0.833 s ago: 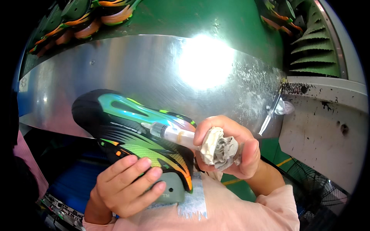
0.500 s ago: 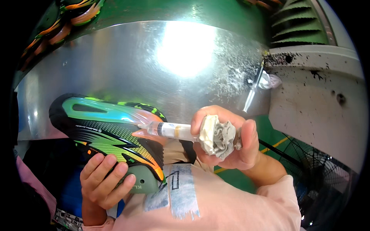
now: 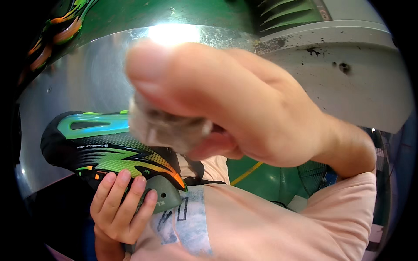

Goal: The person applies a liquid from a syringe into the gaps between the shoe upper and sole, wipes away excess, and refills the syringe from a bottle.

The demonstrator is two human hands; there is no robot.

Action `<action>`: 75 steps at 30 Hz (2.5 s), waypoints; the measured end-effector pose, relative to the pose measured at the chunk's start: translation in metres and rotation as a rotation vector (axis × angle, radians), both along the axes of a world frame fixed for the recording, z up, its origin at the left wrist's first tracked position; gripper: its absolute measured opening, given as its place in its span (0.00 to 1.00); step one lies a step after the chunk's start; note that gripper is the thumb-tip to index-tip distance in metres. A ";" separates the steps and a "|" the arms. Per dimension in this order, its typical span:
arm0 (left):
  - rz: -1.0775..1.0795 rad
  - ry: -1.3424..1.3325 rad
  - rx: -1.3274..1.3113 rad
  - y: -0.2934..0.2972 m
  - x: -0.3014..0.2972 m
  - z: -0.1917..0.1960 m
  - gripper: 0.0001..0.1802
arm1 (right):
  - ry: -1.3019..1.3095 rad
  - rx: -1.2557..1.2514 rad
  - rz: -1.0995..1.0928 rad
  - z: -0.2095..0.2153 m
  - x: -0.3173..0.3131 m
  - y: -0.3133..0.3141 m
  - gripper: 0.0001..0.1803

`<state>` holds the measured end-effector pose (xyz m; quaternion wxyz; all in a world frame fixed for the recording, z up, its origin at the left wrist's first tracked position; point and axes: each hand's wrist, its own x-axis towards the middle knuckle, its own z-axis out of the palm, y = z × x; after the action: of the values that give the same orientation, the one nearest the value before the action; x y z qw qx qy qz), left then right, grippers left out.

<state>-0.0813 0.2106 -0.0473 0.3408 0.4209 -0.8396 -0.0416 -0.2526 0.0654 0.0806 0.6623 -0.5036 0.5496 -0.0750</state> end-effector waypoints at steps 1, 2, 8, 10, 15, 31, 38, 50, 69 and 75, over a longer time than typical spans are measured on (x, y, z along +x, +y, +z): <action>-0.001 0.006 0.000 -0.002 -0.006 0.001 0.07 | 0.053 0.033 -0.037 0.007 0.005 -0.002 0.42; -0.001 0.011 0.000 -0.004 -0.014 0.003 0.08 | 0.031 0.047 -0.031 0.010 0.000 -0.006 0.39; 0.006 0.066 0.066 -0.020 -0.070 0.022 0.05 | 0.080 0.068 0.119 0.024 -0.025 -0.030 0.38; 0.000 0.017 0.085 -0.025 -0.077 0.032 0.05 | 0.120 0.044 0.158 0.022 -0.029 -0.036 0.39; -0.007 0.044 0.074 -0.034 -0.095 0.029 0.05 | 0.230 -0.069 0.318 0.010 -0.032 -0.046 0.41; 0.031 0.170 0.074 -0.019 -0.102 0.075 0.08 | 0.358 -0.304 0.491 0.020 -0.041 -0.027 0.46; 0.038 0.165 0.098 -0.023 -0.094 0.079 0.08 | 0.253 -0.345 0.420 0.032 -0.065 -0.017 0.48; 0.069 0.021 0.093 -0.017 -0.072 0.052 0.08 | -0.174 -0.157 0.305 -0.018 -0.125 0.014 0.54; -0.055 -0.326 0.130 -0.027 -0.012 0.103 0.22 | -0.918 0.090 -0.199 -0.087 -0.115 0.115 0.49; 0.050 -0.389 0.253 0.001 -0.018 0.130 0.33 | -0.850 -0.037 -0.286 -0.071 -0.106 0.162 0.49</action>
<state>-0.0994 0.2117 0.0825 0.1177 0.4812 -0.8668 -0.0560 -0.3588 0.2269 0.0100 0.8033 -0.3586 0.2913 -0.3759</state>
